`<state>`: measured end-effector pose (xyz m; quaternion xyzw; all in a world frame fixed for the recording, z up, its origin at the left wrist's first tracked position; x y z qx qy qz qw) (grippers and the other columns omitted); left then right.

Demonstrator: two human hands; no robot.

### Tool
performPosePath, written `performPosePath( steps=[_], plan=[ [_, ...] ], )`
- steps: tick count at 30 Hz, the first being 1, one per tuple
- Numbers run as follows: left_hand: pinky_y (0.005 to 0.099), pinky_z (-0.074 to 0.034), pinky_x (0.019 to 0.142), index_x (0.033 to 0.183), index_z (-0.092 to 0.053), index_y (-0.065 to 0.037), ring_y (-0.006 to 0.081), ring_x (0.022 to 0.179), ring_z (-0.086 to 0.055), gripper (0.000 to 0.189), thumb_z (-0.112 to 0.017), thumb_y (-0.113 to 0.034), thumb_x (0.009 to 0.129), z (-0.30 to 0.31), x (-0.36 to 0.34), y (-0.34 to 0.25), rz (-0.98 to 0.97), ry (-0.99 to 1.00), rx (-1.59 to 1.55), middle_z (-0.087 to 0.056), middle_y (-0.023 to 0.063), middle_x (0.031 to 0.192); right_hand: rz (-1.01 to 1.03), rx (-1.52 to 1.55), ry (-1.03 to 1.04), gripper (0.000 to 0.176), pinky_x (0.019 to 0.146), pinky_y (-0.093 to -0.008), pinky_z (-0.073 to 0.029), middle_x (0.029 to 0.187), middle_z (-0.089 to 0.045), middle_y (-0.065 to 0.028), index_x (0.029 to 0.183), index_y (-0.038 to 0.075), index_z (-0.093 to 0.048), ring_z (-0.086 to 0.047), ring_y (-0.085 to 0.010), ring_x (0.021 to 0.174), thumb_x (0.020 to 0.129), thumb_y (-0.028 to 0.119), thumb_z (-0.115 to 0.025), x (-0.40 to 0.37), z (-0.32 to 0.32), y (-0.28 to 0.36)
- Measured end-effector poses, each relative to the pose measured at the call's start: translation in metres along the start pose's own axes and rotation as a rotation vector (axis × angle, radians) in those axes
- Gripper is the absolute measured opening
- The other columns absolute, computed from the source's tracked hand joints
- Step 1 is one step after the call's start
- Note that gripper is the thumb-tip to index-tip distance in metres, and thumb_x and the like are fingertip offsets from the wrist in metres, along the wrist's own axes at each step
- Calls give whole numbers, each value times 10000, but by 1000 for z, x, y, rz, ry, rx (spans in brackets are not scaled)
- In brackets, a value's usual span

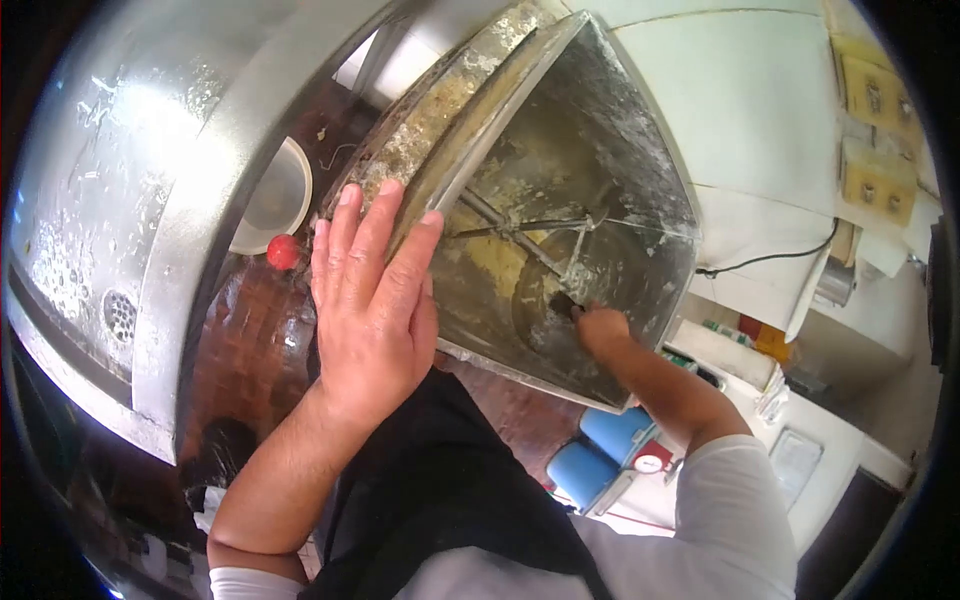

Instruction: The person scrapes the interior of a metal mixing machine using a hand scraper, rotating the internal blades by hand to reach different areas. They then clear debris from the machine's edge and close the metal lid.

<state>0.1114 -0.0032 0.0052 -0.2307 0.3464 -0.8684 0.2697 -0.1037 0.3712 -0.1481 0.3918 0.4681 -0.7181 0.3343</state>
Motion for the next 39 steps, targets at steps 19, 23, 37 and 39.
performPosePath(
  steps=[19, 23, 37, 39],
  plan=[
    [543, -272, 1161, 1276, -630, -41, 427, 1431, -362, 508, -572, 96, 790, -1, 1, 5, -22, 13, -152, -472, 237, 1465, -99, -49, 44, 303, 871, -436, -567, 1246, -664, -181, 1167, 66, -725, -657, -335, 1140, 911, 143, -581, 58, -7, 39],
    [551, -289, 1145, 1285, -637, -87, 418, 1407, -396, 539, -609, 63, 768, -1, -1, 7, 0, -48, -176, -487, 200, 1463, -220, 147, -43, 301, 859, -440, -574, 1253, -658, -181, 1163, 91, -729, -654, -331, 1142, 909, 141, -575, 17, 20, 20],
    [546, -290, 1149, 1302, -622, -73, 422, 1411, -394, 557, -600, 81, 767, 1, 1, 10, 23, -3, -187, -472, 219, 1473, -300, 150, 41, 302, 866, -435, -567, 1286, -659, -153, 1218, 62, -696, -667, -315, 1146, 953, 163, -593, 62, 9, 28],
    [554, -299, 1142, 1298, -624, -79, 421, 1406, -402, 558, -607, 80, 764, 1, 0, 9, 5, -2, -213, -479, 217, 1467, -285, 98, 90, 315, 863, -433, -567, 1286, -661, -143, 1235, 65, -684, -668, -313, 1144, 964, 184, -579, 60, 5, 31]
  ],
)
Point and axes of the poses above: each hand's wrist, its own x-axis towards the middle knuckle, its own z-axis out of the back of the hand, y = z × x, the point moved 10 cm from there along x, towards the middle knuckle
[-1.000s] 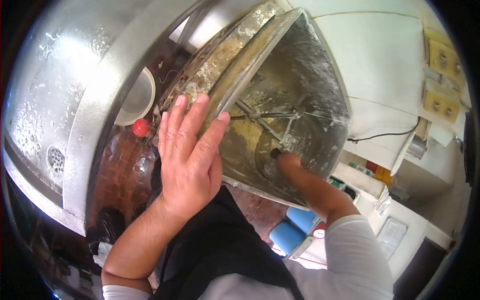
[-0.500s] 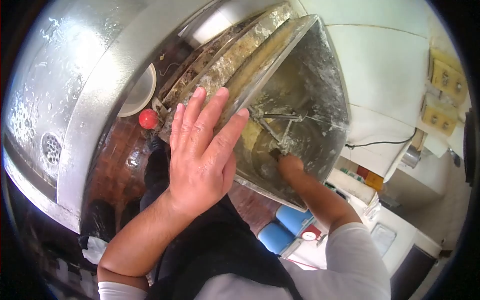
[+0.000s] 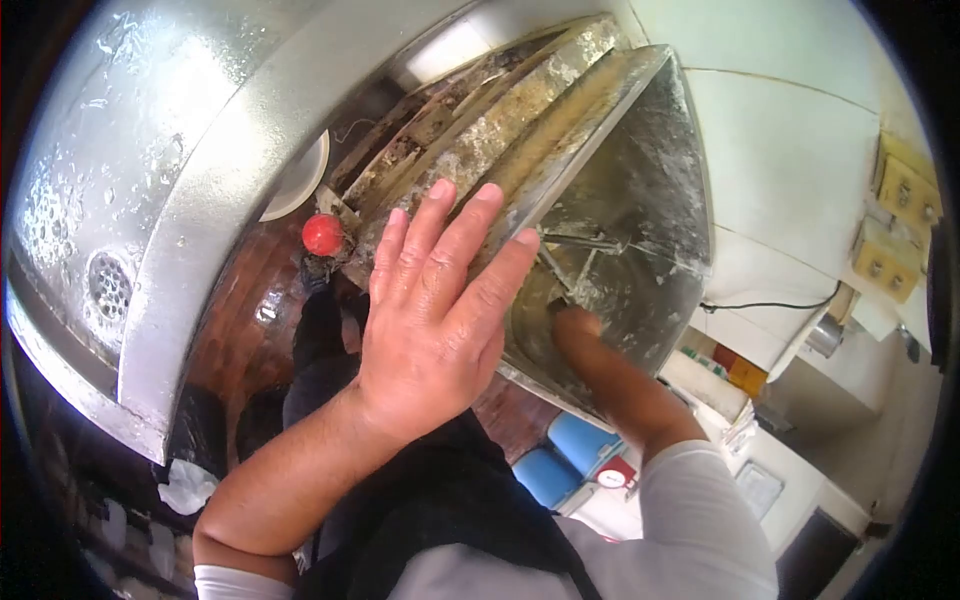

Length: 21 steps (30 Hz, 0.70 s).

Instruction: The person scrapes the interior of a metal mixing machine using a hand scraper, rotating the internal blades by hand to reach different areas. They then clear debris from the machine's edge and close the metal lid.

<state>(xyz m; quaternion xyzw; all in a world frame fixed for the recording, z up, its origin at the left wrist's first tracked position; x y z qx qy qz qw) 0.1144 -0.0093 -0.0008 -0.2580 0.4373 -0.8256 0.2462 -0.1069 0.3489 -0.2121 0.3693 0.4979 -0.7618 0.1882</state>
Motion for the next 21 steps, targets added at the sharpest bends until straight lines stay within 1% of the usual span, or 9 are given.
performPosePath(
  steps=[5, 7, 8, 10, 11, 13, 16, 20, 21],
  plan=[
    [556, -307, 1135, 1286, -626, -78, 432, 1400, -408, 551, -612, 76, 758, -2, -2, 1, -13, -17, -13, -485, 223, 1461, 44, -83, 139, 371, 872, -453, -560, 1258, -672, -147, 1300, 54, -622, -673, -318, 1131, 989, 239, -539, 21, -18, 0],
    [555, -309, 1134, 1283, -626, -76, 436, 1397, -411, 550, -613, 76, 755, -3, -1, 5, -7, -18, -10, -487, 225, 1458, -86, 176, 31, 406, 896, -454, -550, 1293, -645, -152, 1357, 49, -571, -654, -326, 1157, 995, 228, -521, 51, -31, -5],
    [554, -309, 1134, 1279, -629, -73, 439, 1396, -411, 547, -612, 77, 753, -3, -2, 4, -19, -23, -11, -488, 228, 1457, -89, 170, 35, 406, 896, -454, -550, 1293, -645, -152, 1357, 49, -571, -654, -326, 1157, 995, 228, -521, 50, -38, -9],
    [554, -310, 1132, 1267, -637, -65, 442, 1389, -419, 542, -615, 82, 746, -2, -1, 2, -29, -20, -19, -493, 230, 1451, 48, -35, -23, 395, 921, -451, -538, 1339, -604, -164, 1349, 53, -582, -625, -326, 1199, 1003, 220, -489, 19, -11, 4],
    [554, -310, 1132, 1267, -637, -65, 442, 1389, -419, 542, -615, 82, 746, -2, -1, 0, -33, -19, -24, -493, 230, 1451, 43, -32, -22, 395, 921, -451, -538, 1339, -604, -164, 1349, 53, -582, -625, -326, 1199, 1003, 220, -489, 10, -11, -2],
    [548, -308, 1135, 1277, -633, -63, 434, 1392, -417, 539, -612, 83, 759, -2, 1, 1, -6, -14, -23, -493, 225, 1453, 53, 34, -10, 389, 933, -478, -533, 1290, -628, -179, 1309, 104, -623, -636, -361, 1164, 995, 196, -413, -7, -10, -16],
    [545, -303, 1139, 1297, -620, -65, 422, 1400, -409, 539, -607, 83, 779, -2, -1, 2, 9, -34, -9, -490, 216, 1458, 48, 31, -56, 387, 937, -478, -533, 1288, -623, -199, 1294, 109, -632, -633, -371, 1162, 992, 199, -408, -33, -3, -31],
    [543, -297, 1144, 1308, -611, -64, 414, 1408, -399, 531, -600, 80, 798, -1, -1, 1, 24, -17, -5, -479, 211, 1469, 72, 9, -90, 373, 921, -478, -543, 1268, -634, -206, 1255, 98, -661, -639, -368, 1156, 977, 201, -433, -35, 2, -32],
    [548, -295, 1145, 1311, -609, -66, 414, 1408, -400, 541, -605, 79, 790, -1, -1, 2, 23, -13, -7, -475, 211, 1472, 42, -20, -4, 364, 911, -477, -548, 1246, -649, -195, 1240, 104, -672, -649, -363, 1140, 966, 204, -454, -30, -1, -28]
  ],
)
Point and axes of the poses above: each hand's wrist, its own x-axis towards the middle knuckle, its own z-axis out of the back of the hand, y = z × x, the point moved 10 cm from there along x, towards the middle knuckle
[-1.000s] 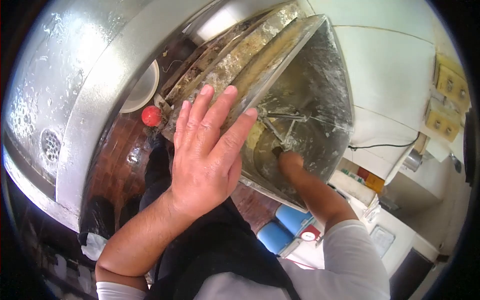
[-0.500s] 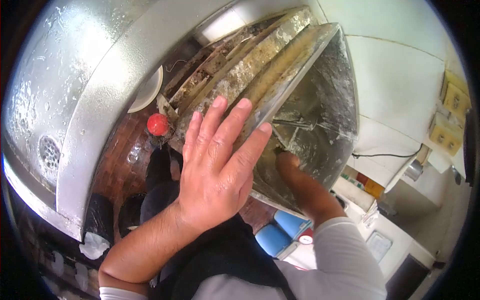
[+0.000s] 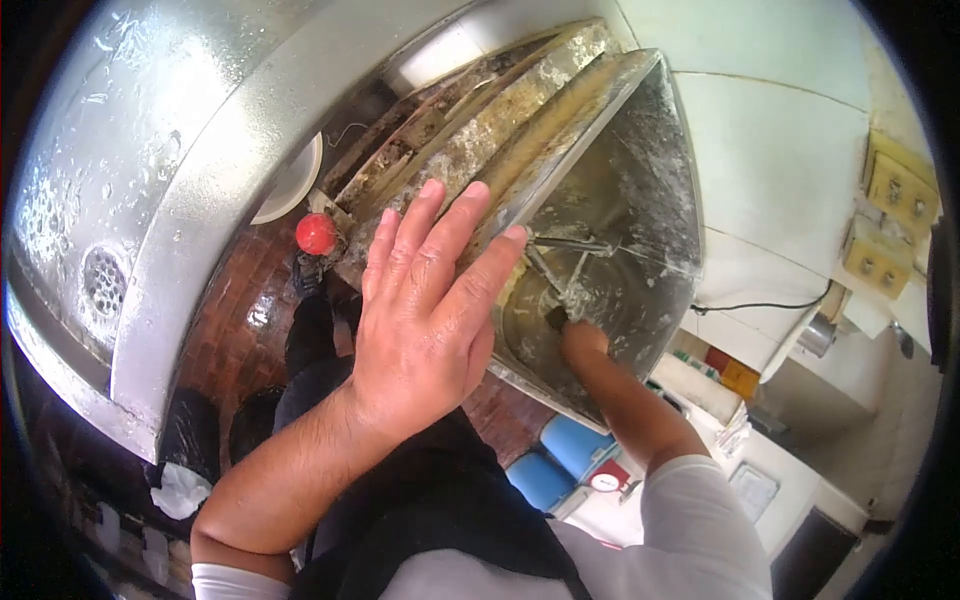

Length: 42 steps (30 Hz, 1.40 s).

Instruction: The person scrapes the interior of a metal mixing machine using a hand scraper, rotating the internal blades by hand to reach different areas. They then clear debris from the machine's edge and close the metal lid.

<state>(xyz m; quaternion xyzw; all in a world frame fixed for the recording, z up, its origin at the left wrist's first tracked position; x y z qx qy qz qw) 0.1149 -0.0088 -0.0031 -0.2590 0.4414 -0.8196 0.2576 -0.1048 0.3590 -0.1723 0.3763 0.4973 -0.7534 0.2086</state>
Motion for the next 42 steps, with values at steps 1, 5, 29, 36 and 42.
performPosePath(
  steps=[1, 5, 29, 36, 42],
  plan=[
    [553, -293, 1147, 1313, -608, -68, 414, 1408, -400, 551, -610, 78, 782, -1, 0, 0, -3, 8, -6, -472, 210, 1475, -33, -25, 91, 355, 902, -475, -554, 1225, -664, -184, 1225, 109, -682, -660, -359, 1124, 954, 208, -475, 1, -7, 1],
    [560, -294, 1147, 1318, -607, -88, 413, 1406, -402, 580, -614, 80, 763, 2, -1, 0, -4, -41, -27, -476, 201, 1472, 0, -3, 7, 321, 913, -443, -559, 1225, -678, -176, 1204, 55, -695, -667, -343, 1129, 962, 151, -508, -1, -4, -12],
    [546, -314, 1140, 1313, -601, -63, 429, 1397, -409, 593, -576, 119, 749, -1, 0, 2, 6, -9, -27, -474, 230, 1462, -135, 128, 73, 279, 850, -444, -568, 1260, -680, -138, 1169, 54, -723, -667, -324, 1143, 958, 187, -599, 41, -19, -2],
    [550, -319, 1137, 1322, -589, -57, 436, 1394, -408, 613, -566, 132, 740, -1, 0, 1, 3, -27, -15, -472, 236, 1458, -108, 54, 167, 277, 846, -467, -568, 1218, -695, -147, 1163, 90, -733, -672, -338, 1128, 929, 198, -632, 40, -5, -12],
    [568, -329, 1122, 1310, -617, -119, 407, 1383, -429, 636, -615, 72, 703, 0, 1, 2, 31, -61, 13, -491, 171, 1460, -4, 15, 85, 299, 862, -479, -558, 1142, -715, -173, 1113, 60, -736, -695, -335, 1066, 892, 222, -617, 17, 1, -34]
  ],
)
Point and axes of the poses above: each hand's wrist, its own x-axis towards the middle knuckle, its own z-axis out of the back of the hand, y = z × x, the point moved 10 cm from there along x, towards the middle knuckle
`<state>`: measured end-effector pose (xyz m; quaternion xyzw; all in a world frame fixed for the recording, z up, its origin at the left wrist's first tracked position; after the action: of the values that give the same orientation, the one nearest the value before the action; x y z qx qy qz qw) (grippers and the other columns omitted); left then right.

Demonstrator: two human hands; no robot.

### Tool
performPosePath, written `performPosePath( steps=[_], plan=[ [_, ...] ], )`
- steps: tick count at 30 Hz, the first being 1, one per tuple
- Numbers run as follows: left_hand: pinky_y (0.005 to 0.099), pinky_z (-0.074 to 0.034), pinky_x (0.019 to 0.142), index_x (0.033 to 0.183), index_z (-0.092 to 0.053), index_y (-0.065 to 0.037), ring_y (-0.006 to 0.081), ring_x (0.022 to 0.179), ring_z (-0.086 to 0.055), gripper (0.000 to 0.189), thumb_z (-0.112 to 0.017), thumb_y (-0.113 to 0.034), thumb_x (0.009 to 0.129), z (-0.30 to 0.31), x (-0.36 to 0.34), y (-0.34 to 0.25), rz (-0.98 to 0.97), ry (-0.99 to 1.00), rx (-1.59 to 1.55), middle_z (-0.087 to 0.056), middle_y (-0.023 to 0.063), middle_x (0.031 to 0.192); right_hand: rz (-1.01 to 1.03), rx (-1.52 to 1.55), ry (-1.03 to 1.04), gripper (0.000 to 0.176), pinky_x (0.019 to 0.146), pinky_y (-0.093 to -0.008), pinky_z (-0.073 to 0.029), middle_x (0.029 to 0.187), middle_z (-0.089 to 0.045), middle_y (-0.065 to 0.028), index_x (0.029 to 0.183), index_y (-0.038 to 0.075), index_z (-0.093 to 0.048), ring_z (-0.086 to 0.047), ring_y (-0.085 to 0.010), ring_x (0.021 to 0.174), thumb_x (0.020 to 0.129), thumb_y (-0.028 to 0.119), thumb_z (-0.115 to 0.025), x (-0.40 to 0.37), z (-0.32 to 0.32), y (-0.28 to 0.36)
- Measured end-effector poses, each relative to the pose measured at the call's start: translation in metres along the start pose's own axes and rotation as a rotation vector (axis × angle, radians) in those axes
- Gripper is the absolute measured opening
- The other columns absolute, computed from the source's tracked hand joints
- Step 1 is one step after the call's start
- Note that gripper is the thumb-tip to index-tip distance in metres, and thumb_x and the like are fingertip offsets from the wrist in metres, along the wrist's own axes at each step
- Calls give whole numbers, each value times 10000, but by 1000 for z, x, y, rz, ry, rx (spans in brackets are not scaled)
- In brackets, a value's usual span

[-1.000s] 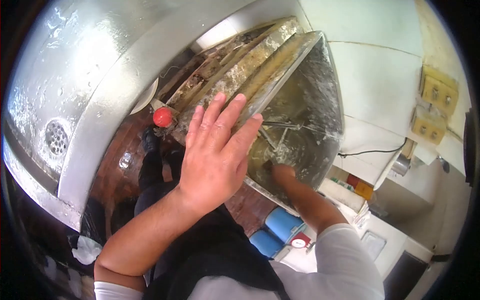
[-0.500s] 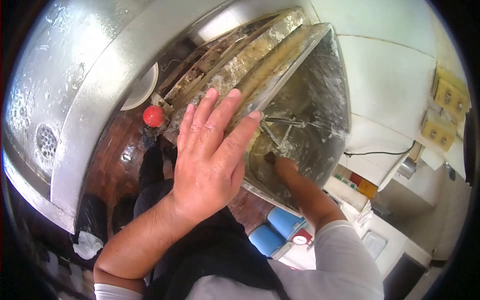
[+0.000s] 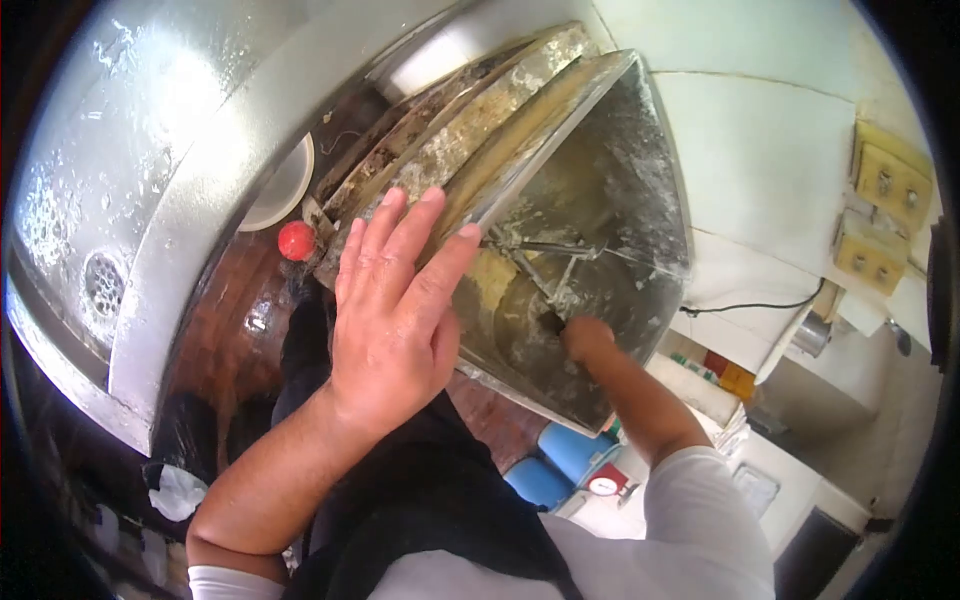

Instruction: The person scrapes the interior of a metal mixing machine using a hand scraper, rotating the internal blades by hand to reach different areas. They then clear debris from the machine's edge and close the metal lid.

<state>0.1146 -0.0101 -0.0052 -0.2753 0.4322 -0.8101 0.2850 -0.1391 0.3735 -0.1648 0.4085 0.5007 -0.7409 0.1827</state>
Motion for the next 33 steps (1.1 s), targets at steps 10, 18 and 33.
performPosePath(
  steps=[10, 18, 33],
  plan=[
    [511, -316, 1153, 1300, -599, -32, 422, 1399, -410, 555, -561, 129, 770, 2, 2, -9, -24, 38, 67, -490, 222, 1453, -37, 824, 159, 356, 513, -399, -526, 791, -681, -95, 1238, 87, -660, -671, -206, 604, 964, 291, -559, 20, -52, -1],
    [525, -291, 1158, 1332, -575, -31, 419, 1389, -415, 529, -551, 67, 812, -2, 2, -17, -68, 50, 98, -497, 213, 1448, 258, 1118, 4, 418, 521, -389, -475, 733, -627, -132, 1199, 56, -640, -597, -237, 540, 906, 354, -656, -60, 4, 28],
    [511, -298, 1159, 1371, -516, 20, 434, 1377, -414, 501, -508, 50, 871, -8, 2, -24, -125, 104, 135, -487, 242, 1443, 329, 1969, -32, 289, 535, -322, -480, 825, -631, -76, 1109, 42, -607, -618, -174, 658, 941, 275, -635, -140, -25, -17]
  ],
)
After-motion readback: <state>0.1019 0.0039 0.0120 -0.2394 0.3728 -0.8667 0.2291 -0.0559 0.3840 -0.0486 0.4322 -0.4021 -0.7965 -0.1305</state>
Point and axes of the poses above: each hand's wrist, its own x-axis towards the middle knuckle, its own z-axis out of the back of the hand, y = z × x, the point moved 10 cm from there along x, towards the middle knuckle
